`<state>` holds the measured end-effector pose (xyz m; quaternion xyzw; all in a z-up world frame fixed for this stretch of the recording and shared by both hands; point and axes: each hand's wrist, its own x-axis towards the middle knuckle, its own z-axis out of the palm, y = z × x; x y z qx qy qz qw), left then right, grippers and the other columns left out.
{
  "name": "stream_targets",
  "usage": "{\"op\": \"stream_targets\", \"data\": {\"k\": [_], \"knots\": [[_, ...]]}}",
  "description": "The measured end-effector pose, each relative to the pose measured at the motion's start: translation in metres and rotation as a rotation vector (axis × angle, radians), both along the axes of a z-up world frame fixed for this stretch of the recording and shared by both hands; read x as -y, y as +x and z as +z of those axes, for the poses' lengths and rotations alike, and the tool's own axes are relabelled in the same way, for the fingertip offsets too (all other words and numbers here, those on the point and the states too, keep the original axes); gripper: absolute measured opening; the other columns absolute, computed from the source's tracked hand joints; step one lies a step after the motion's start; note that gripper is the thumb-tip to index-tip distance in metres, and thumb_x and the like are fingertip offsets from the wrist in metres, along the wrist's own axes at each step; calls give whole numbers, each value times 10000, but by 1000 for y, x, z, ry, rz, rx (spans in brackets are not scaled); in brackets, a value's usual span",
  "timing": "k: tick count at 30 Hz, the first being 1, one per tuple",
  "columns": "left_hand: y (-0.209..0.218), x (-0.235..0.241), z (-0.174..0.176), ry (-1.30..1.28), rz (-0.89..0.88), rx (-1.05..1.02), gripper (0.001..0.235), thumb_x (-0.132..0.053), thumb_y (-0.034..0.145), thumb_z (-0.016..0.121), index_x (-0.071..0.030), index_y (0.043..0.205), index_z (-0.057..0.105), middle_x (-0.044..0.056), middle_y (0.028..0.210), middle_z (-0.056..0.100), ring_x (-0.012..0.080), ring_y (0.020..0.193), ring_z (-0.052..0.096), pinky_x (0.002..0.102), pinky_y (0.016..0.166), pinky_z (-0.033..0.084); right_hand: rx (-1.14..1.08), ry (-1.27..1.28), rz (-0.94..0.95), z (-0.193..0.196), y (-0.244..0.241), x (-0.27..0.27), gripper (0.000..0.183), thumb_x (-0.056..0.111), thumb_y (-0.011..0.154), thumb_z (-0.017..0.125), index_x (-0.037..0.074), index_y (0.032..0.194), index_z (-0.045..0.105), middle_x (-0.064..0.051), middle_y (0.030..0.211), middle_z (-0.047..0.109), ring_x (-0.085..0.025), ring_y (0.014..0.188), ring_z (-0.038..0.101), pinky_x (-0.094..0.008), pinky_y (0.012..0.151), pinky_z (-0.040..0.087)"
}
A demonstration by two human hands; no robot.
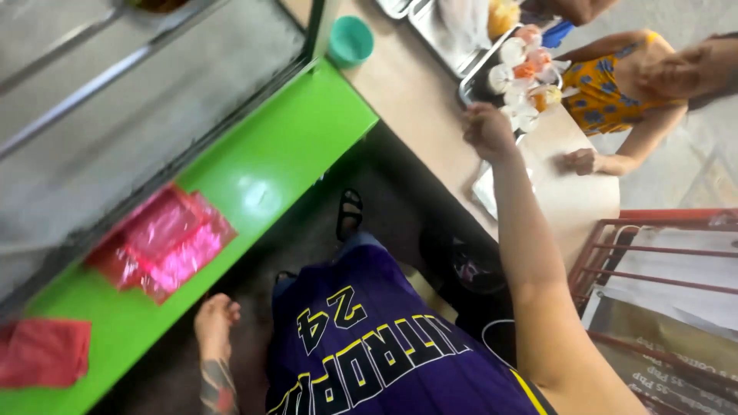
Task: Serving siomai to customers and handling cash transactions at a street food stall
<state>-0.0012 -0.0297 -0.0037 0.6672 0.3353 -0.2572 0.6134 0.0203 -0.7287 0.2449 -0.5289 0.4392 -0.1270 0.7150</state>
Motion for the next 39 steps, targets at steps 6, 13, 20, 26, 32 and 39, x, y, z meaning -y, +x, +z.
{"op": "stream_targets", "data": {"k": [6,13,20,26,32,39], "knots": [[50,109,65,275,-604,157,280,-232,988,605,-113,1214,719,52,1066,782,169,930,750,298,926,508,26,-451,-131,26,39,150,241,-49,821,543,85,998,637,-47,770,552,-126,552,597,-247,498,550],[122,251,128,362,-831,359,352,-305,992,557,-124,1267,683,104,1255,721,277,1100,696,404,981,510,-165,-736,-165,67,83,251,295,-92,849,439,138,1004,538,-46,811,616,-113,683,651,-234,570,573],[161,299,147,434,-964,390,358,-319,978,566,-126,1263,665,62,1287,694,242,1045,708,421,931,519,-198,-785,-241,48,97,336,264,-78,868,592,160,975,633,-49,921,695,-103,692,717,-208,540,619],[194,312,163,465,-1039,326,391,-337,990,541,-127,1303,644,55,1304,689,233,1085,698,426,942,520,-236,-756,-277,45,98,351,262,-22,909,693,167,977,526,-55,907,670,-93,649,755,-229,496,609],[211,333,203,512,-1064,202,425,-349,1017,505,-126,1365,605,65,1398,637,238,1166,666,459,946,529,-440,-785,-300,38,93,368,217,149,915,749,208,900,540,4,875,700,-59,664,697,-220,492,550],[212,338,187,539,-1073,190,419,-344,1009,526,-115,1347,622,73,1383,654,255,1153,682,455,960,522,-518,-935,-277,19,79,401,268,134,834,787,232,861,540,27,826,721,-75,675,701,-283,585,554]]}}
